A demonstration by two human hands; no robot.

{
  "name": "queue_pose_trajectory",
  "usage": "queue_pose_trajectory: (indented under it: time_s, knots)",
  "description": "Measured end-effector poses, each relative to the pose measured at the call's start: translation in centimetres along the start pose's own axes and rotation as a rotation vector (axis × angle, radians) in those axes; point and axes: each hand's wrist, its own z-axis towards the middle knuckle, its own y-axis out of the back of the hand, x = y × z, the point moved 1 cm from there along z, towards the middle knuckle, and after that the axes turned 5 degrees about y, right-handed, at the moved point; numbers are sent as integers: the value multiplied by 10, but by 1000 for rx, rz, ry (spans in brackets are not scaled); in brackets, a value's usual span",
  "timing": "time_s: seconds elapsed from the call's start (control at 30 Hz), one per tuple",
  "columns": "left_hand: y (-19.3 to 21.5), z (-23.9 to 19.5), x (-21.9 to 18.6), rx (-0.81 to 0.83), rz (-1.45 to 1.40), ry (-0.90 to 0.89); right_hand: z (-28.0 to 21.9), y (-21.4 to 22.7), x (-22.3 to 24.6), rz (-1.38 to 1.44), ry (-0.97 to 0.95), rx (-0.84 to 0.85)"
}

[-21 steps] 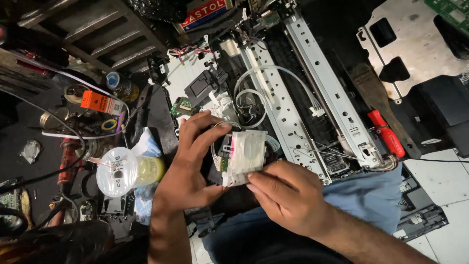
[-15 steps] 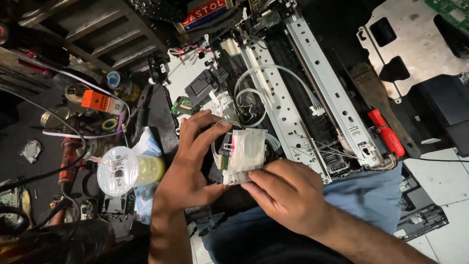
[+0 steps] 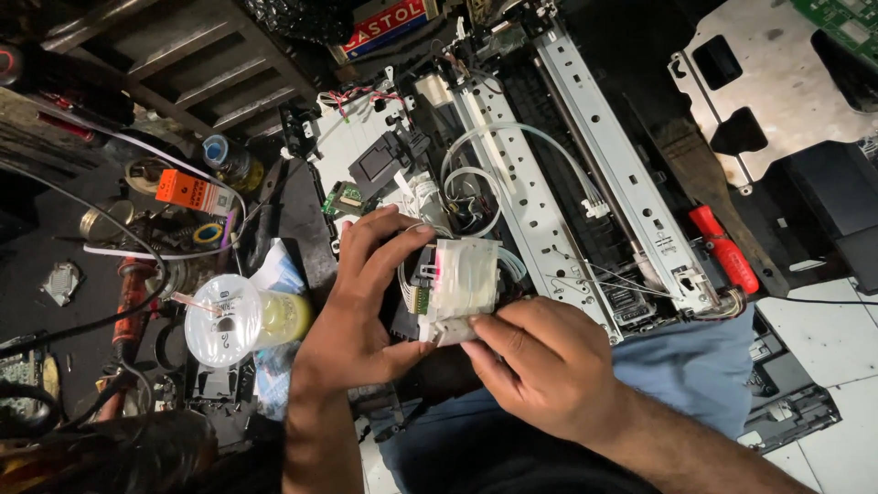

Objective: The person works on a disassembled printer, handling a small black component and connecting wires to a circuit board. They repeatedly adjust the component and wires, then use a screwdriver to tighten screws on the assembly.

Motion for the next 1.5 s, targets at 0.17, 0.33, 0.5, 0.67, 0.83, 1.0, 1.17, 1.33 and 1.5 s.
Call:
queue_pose_trajectory:
  time_s: [0.17, 0.33, 0.5, 0.67, 0.83, 1.0, 1.17, 1.33, 1.5]
  knots:
    - [-1, 0, 0, -7, -9, -10, -10, -4, -2, -8, -1, 2]
    - [-1, -1, 1, -8, 0, -26, -8, -5, -2, 12, 23, -31]
    - [-1, 0, 1, -9, 15, -7, -3, -3, 0, 15, 44, -27]
    - [-1, -1, 2, -2, 11, -8, 3, -1, 2, -5, 55, -13]
    - [0, 0, 1, -3, 10, -17, 2, -1, 3, 2, 69, -11]
    - [-1, -1, 0, -10, 9, -11, 1, -2, 6, -1, 38, -8]
    - [-1, -1, -1, -7, 2, -2, -2, -3, 5, 16, 36, -16]
    - [-1, 0, -1, -14, 15, -9, 1, -4, 5, 49, 48, -41]
    - [-1, 0, 0, -12, 11, -13, -1, -6, 6, 14, 46, -28]
